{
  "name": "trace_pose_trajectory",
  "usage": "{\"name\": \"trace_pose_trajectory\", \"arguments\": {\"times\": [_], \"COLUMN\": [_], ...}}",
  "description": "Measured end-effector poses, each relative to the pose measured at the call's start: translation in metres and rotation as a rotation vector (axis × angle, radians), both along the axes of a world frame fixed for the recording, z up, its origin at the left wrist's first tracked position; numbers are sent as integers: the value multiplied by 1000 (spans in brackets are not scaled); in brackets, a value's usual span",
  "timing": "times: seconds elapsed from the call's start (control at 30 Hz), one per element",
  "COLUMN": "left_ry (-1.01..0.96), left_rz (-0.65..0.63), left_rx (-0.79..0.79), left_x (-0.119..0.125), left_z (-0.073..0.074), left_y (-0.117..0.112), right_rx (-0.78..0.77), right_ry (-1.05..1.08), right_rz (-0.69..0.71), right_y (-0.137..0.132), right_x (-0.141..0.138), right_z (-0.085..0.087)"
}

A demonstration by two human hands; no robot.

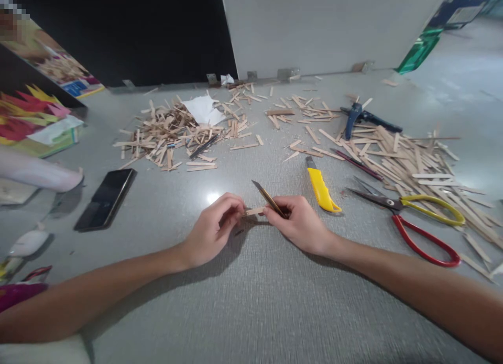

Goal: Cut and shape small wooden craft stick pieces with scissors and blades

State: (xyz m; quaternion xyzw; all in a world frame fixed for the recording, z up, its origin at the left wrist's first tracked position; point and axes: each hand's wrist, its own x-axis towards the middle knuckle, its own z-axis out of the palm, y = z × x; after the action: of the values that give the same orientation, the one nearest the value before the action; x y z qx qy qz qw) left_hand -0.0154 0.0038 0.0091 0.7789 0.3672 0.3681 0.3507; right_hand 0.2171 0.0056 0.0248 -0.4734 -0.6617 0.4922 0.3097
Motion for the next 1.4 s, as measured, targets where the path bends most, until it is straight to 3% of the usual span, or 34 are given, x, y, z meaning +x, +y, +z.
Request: {"name": "trace_pose_trajectory", "arguments": {"times": [0.17,0.33,0.5,0.8,1.17,1.4], "left_ry": [-39,-74,-71,88,36,-25], "left_rz": [-32,38,63,-67,-44,-22], "left_rx": [-124,-286,-313,-240,-352,-384], "left_x": [1,2,2,2,1,3], "left_z": [2,3,4,8,7,9], "left_y": [-1,-2,-2,-3,0,0], "right_rx": [32,12,-6,26,6,34], "right_ry": [-5,-2,39,57,43,97], "right_rz": [-23,-54,-64,-70,-52,-168], "right_y": [1,0,1,0,0,-4], "right_x": [0,1,2,1,4,0], "right_z": [-2,-3,-3,-4,-5,-8]}}
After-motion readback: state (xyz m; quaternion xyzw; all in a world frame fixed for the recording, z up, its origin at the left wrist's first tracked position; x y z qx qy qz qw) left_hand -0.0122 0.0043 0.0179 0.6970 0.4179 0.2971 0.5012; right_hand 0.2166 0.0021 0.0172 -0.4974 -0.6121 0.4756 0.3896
